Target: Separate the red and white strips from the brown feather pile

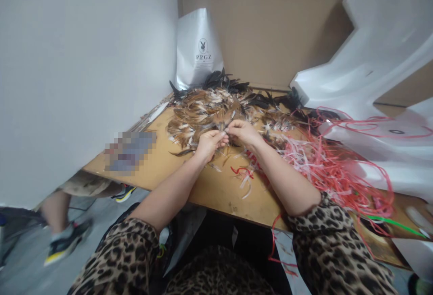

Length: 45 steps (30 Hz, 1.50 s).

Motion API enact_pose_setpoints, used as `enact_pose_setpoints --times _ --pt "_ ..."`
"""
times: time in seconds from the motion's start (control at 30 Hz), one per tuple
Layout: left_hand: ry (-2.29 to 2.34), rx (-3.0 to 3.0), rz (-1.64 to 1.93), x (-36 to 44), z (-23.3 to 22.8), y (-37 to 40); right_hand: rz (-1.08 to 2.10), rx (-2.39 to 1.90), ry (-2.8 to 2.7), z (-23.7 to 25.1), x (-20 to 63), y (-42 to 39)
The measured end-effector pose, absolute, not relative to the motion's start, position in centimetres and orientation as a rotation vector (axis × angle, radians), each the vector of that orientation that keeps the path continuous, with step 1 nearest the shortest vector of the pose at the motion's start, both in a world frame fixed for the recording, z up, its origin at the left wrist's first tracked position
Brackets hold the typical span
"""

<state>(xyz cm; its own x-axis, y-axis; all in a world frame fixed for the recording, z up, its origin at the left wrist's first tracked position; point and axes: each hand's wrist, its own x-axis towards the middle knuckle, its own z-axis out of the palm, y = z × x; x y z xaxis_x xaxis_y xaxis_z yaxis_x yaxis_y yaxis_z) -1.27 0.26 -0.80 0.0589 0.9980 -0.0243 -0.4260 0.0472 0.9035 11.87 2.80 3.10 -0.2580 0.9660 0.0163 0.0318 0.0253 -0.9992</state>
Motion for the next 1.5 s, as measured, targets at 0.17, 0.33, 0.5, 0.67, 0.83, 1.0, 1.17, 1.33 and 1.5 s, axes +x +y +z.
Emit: enact_pose_setpoints --times 0.17,0.33,0.5,0.67,0.83,1.0,1.17,1.33,1.5 --pt "0.897 0.855 1.48 -2.0 0.4 0.3 1.268 -1.075 -1.485 3.0 12.1 3.3" --pt "0.878 0.686 1.751 -3.8 1.5 1.2 0.831 -1.089 -1.758 2.8 11.6 4.5" --pt "0.864 0.64 1.771 -4.3 1.4 1.5 0.262 -1.126 -2.165 3.3 10.4 5.0" --pt "0.866 0.625 1.78 -4.3 1.2 1.6 -0.036 -1.188 -2.393 4.0 8.9 4.8" --pt "0.826 0.599 1.81 -4.7 1.2 1.8 -0.127 -1.228 -2.472 4.2 7.6 5.0" --pt "0.812 0.594 1.802 -4.7 1.2 1.8 0.028 -1.223 -2.378 4.7 7.9 5.1" --pt "0.802 0.621 1.748 -4.3 1.3 1.3 0.433 -1.215 -2.162 4.6 10.2 4.7" --pt "0.721 0.661 1.641 -3.8 1.3 0.9 0.47 -1.245 -1.962 3.7 11.9 3.5" --pt "0.626 0.622 1.548 -3.6 1.2 0.9 0.287 -1.14 -2.047 3.3 11.8 2.2"
